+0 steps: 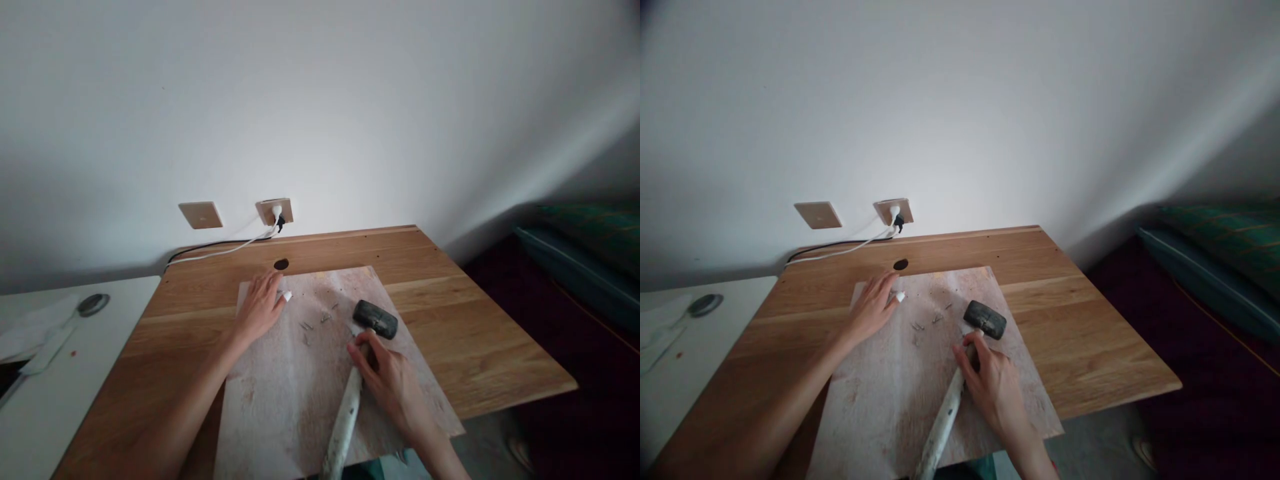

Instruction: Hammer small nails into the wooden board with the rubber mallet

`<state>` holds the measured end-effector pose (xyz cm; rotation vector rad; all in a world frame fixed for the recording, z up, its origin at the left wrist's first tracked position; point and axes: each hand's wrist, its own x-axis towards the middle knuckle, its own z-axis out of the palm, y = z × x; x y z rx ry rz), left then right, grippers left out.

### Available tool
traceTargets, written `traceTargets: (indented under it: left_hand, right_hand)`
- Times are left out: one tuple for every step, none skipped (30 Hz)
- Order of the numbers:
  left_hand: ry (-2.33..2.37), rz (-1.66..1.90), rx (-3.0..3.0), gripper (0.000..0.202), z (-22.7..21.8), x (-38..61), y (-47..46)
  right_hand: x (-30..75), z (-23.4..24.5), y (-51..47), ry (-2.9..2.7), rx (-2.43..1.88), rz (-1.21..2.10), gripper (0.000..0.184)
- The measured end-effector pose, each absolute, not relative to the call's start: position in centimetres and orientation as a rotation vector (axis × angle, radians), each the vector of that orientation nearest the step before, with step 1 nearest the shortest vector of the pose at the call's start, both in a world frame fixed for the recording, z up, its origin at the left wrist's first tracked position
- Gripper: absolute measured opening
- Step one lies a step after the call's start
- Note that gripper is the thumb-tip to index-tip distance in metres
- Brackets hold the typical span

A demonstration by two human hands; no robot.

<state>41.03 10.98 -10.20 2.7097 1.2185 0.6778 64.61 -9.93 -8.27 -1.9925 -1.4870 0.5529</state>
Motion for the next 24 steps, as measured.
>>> traceTargets:
  left_hand:
    - [1.215,0.667,2.726,0.041,-10.3,41.0,11.0]
    - [1.217,0.657,2.742,0.04,-10.4,41.0,10.9]
    - [1.227,0.644,2.754,0.038,-10.3,41.0,10.9]
    - [1.247,0.628,2.763,0.037,-10.1,41.0,10.8]
    - [1.271,0.604,2.771,0.037,-9.9,41.1,10.9]
    - [1.299,0.575,2.781,0.038,-9.7,41.2,11.0]
    - [1.327,0.545,2.792,0.039,-9.4,41.3,11.1]
    - [1.35,0.516,2.804,0.04,-9.2,41.4,11.3]
    - [1.366,0.493,2.816,0.041,-9.0,41.5,11.5]
    - [1.372,0.479,2.826,0.041,-8.9,41.6,11.6]
    - [1.373,0.479,2.833,0.041,-8.8,41.6,11.8]
    - [1.367,0.487,2.837,0.04,-8.8,41.5,11.8]
    - [1.362,0.501,2.833,0.04,-8.9,41.5,11.9]
    - [1.358,0.53,2.826,0.038,-9.0,41.4,11.9]
    - [1.338,0.56,2.818,0.036,-9.2,41.3,12.0]
    - [1.328,0.586,2.806,0.035,-9.4,41.2,12.0]
    - [1.328,0.601,2.8,0.034,-9.5,41.2,12.0]
    - [1.329,0.609,2.799,0.034,-9.6,41.2,12.0]
    - [1.334,0.608,2.801,0.034,-9.7,41.2,12.0]
    - [1.341,0.604,2.805,0.035,-9.7,41.2,12.0]
    - [1.348,0.6,2.807,0.035,-9.7,41.2,11.9]
    - [1.351,0.598,2.804,0.035,-9.6,41.2,11.9]
    - [1.35,0.602,2.797,0.035,-9.6,41.2,11.8]
    - [1.347,0.609,2.789,0.035,-9.5,41.2,11.8]
  right_hand:
    - [64.6,-8.2,-9.9,-1.46,-1.978,0.575,0.036]
    - [64.6,-8.0,-9.9,-1.435,-1.962,0.597,0.033]
    - [64.7,-7.9,-9.9,-1.416,-1.947,0.614,0.032]
    - [64.8,-7.7,-9.9,-1.405,-1.934,0.625,0.031]
    - [64.9,-7.5,-9.9,-1.401,-1.925,0.63,0.031]
    - [65.1,-7.4,-9.8,-1.399,-1.92,0.629,0.031]
    - [65.2,-7.3,-9.9,-1.395,-1.915,0.632,0.033]
    - [65.3,-7.3,-9.9,-1.389,-1.91,0.638,0.034]
    - [65.4,-7.4,-10.0,-1.379,-1.907,0.644,0.036]
    - [65.5,-7.6,-10.1,-1.366,-1.904,0.648,0.038]
    - [65.6,-7.9,-10.2,-1.35,-1.901,0.654,0.04]
    - [65.6,-8.3,-10.4,-1.327,-1.898,0.648,0.042]
    - [65.6,-8.8,-10.5,-1.302,-1.894,0.636,0.045]
    - [65.7,-9.3,-10.7,-1.27,-1.888,0.627,0.048]
    - [65.7,-9.7,-10.7,-1.228,-1.888,0.6,0.051]
    - [65.9,-9.9,-10.8,-1.216,-1.881,0.591,0.054]
    - [66.0,-9.9,-10.8,-1.228,-1.876,0.609,0.055]
    - [66.2,-9.8,-10.8,-1.262,-1.875,0.641,0.054]
    - [66.3,-9.4,-10.7,-1.301,-1.873,0.671,0.052]
    - [66.5,-9.0,-10.7,-1.337,-1.869,0.688,0.05]
    - [66.6,-8.6,-10.6,-1.364,-1.864,0.689,0.049]
    - [66.7,-8.3,-10.6,-1.381,-1.86,0.683,0.049]
    - [66.7,-8.1,-10.5,-1.385,-1.857,0.663,0.049]
    - [66.8,-8.0,-10.5,-1.385,-1.854,0.641,0.051]
